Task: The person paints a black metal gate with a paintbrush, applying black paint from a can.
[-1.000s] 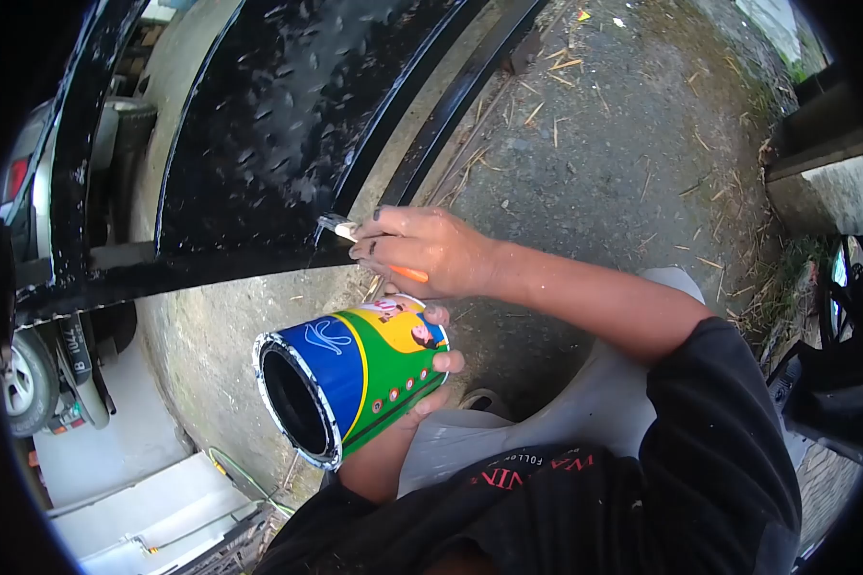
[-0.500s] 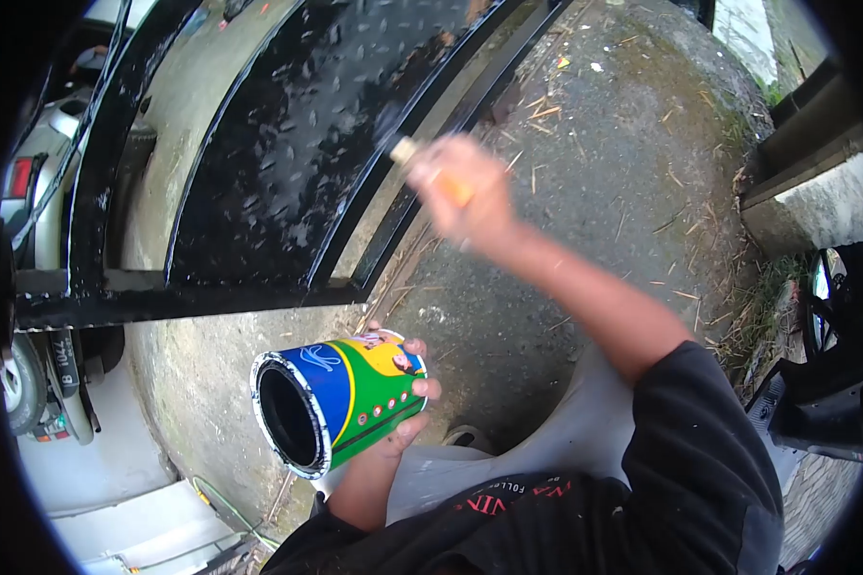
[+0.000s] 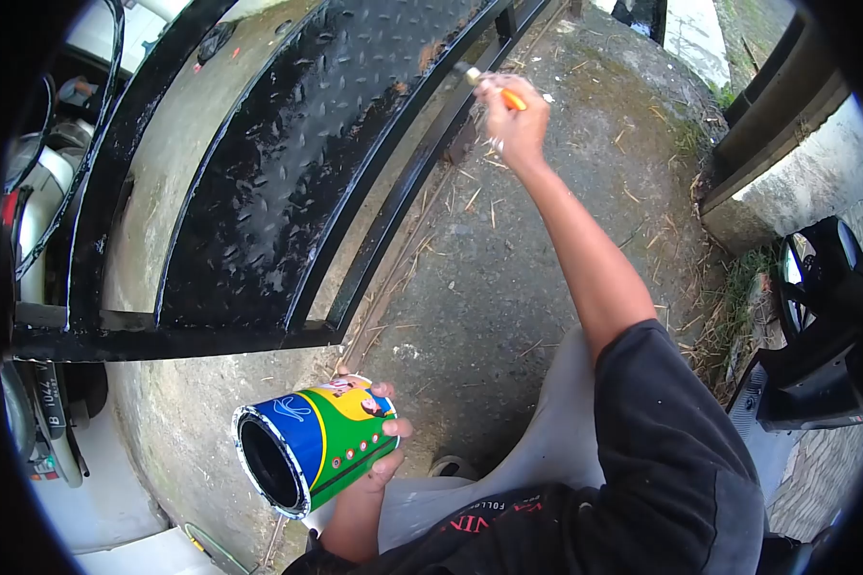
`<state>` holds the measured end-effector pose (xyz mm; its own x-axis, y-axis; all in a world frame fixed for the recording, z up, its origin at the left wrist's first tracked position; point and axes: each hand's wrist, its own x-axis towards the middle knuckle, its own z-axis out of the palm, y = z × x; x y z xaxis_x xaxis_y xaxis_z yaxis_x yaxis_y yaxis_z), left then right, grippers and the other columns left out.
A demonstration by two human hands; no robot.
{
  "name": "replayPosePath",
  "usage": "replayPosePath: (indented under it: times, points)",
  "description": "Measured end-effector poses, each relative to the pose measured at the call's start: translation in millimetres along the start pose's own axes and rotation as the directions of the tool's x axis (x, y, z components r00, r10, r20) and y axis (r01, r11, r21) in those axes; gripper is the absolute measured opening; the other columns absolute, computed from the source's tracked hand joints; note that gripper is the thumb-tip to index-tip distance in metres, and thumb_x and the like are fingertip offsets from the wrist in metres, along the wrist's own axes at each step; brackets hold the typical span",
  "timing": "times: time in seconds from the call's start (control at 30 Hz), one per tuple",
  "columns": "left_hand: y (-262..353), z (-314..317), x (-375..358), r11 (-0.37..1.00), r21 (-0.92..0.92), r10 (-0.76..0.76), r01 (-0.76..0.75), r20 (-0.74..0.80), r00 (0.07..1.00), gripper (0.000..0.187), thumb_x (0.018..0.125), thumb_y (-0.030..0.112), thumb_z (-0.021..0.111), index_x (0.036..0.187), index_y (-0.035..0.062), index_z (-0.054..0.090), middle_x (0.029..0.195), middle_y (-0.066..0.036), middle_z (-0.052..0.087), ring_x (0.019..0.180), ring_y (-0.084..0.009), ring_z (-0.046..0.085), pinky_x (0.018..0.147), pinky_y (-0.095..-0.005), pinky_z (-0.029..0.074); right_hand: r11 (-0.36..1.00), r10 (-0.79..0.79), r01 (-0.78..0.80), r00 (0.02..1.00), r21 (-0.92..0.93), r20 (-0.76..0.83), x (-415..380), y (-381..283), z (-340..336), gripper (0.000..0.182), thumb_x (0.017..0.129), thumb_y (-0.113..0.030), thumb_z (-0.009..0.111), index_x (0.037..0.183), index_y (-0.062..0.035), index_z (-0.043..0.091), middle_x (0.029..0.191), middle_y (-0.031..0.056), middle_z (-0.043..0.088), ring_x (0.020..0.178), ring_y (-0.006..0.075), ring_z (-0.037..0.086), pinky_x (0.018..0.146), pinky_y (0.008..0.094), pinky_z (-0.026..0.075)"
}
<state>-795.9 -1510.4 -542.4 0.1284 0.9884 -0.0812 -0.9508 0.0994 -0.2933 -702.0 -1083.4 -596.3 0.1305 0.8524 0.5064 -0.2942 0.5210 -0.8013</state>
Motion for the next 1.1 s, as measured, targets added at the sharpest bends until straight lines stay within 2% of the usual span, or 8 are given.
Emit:
replayPosePath:
  times: [0.17, 0.3, 0.4, 0.47, 0.57, 0.73, 1.0, 1.1]
  points:
    - [0.8, -7.3, -1.8, 1.0, -0.006, 0.03, -0.03, -0.042, 0.999, 0.042, 0.101, 0.044, 0.047, 0.141, 0.0322, 0.053, 0.143, -0.011, 0.04, 0.118, -0.0414, 0.044, 0.076, -0.0553, 0.055, 0.999, -0.03, 0.028, 0.994, 0.023, 0.108, -18.9, 1.9, 14.5, 0.007, 0.091, 0.007, 0.061, 0.089, 0.0066, 0.067, 0.094, 0.0146, 0.07, 0.083, 0.0187, 0.072, 0.078, 0.0296, 0.059]
    - [-0.7, -4.2, 5.9, 0.999, 0.02, 0.03, -0.029, -0.047, 0.998, 0.044, 0.1, 0.043, 0.049, 0.142, 0.0301, 0.052, 0.143, -0.013, 0.04, 0.117, -0.0421, 0.045, 0.075, -0.0559, 0.056, 0.859, 0.427, -0.499, 0.821, 0.115, 0.379, -89.7, -73.5, 41.5, 0.007, 0.092, 0.006, 0.061, 0.094, 0.007, 0.067, 0.095, 0.0141, 0.071, 0.084, 0.0193, 0.072, 0.077, 0.0333, 0.06]
    - [-1.3, 0.3, 10.5, 0.999, 0.047, 0.023, -0.021, -0.03, 0.999, 0.045, 0.099, 0.04, 0.053, 0.143, 0.0297, 0.051, 0.144, -0.015, 0.039, 0.119, -0.0425, 0.045, 0.076, -0.0564, 0.055, 0.884, 0.191, -0.419, 0.728, 0.207, 0.659, -83.9, -78.7, 37.2, 0.01, 0.094, 0.0, 0.062, 0.099, 0.0075, 0.067, 0.097, 0.016, 0.071, 0.085, 0.0198, 0.072, 0.079, 0.0334, 0.061]
    - [-1.8, 1.8, 10.0, 0.999, 0.044, 0.017, -0.016, -0.026, 1.0, 0.045, 0.099, 0.04, 0.053, 0.143, 0.0298, 0.051, 0.144, -0.015, 0.039, 0.119, -0.0424, 0.044, 0.077, -0.0569, 0.055, 0.989, 0.139, -0.139, 0.833, -0.04, 0.535, -45.6, -65.0, 23.1, 0.011, 0.094, 0.002, 0.061, 0.1, 0.0071, 0.068, 0.097, 0.0164, 0.072, 0.084, 0.02, 0.072, 0.079, 0.0315, 0.06]
    - [1.3, -5.5, 5.9, 0.999, 0.03, 0.012, -0.011, -0.016, 1.0, 0.044, 0.1, 0.041, 0.052, 0.142, 0.0299, 0.051, 0.145, -0.015, 0.039, 0.12, -0.0423, 0.044, 0.078, -0.0572, 0.054, 0.969, 0.208, -0.218, 0.974, 0.115, 0.092, -7.9, 0.1, 7.3, 0.011, 0.095, 0.002, 0.062, 0.102, 0.0085, 0.068, 0.096, 0.0152, 0.072, 0.085, 0.0204, 0.073, 0.077, 0.0296, 0.061]
    - [0.0, -8.5, 0.2, 0.999, 0.017, 0.03, -0.029, -0.052, 0.998, 0.044, 0.101, 0.044, 0.048, 0.142, 0.0289, 0.052, 0.144, -0.014, 0.04, 0.12, -0.0421, 0.044, 0.078, -0.0564, 0.054, 0.978, 0.145, -0.133, 0.987, 0.16, -0.068, -13.9, 5.6, 19.5, 0.011, 0.095, 0.001, 0.062, 0.1, 0.0091, 0.068, 0.098, 0.0148, 0.07, 0.084, 0.0207, 0.073, 0.078, 0.0298, 0.061]
    - [-2.9, 5.9, 13.2, 1.0, 0.016, -0.005, 0.005, -0.039, 0.999, 0.044, 0.104, 0.049, 0.04, 0.135, 0.0218, 0.057, 0.143, -0.014, 0.041, 0.119, -0.0414, 0.045, 0.078, -0.0559, 0.054, 0.859, 0.215, -0.466, 0.705, 0.213, 0.676, -97.0, -83.1, 40.6, 0.008, 0.091, -0.004, 0.068, 0.091, 0.0041, 0.071, 0.098, 0.0131, 0.068, 0.087, 0.0172, 0.07, 0.079, 0.0288, 0.058]
    - [-1.6, 4.9, 18.1, 0.999, 0.011, -0.045, 0.045, -0.022, 0.999, 0.045, 0.103, 0.05, 0.04, 0.135, 0.0221, 0.057, 0.143, -0.014, 0.041, 0.119, -0.0413, 0.045, 0.077, -0.054, 0.055, 0.996, 0.075, -0.089, 0.799, -0.006, 0.597, -70.0, -72.4, 28.7, 0.008, 0.09, -0.003, 0.069, 0.086, 0.0019, 0.073, 0.094, 0.0119, 0.071, 0.087, 0.016, 0.069, 0.08, 0.0295, 0.057]
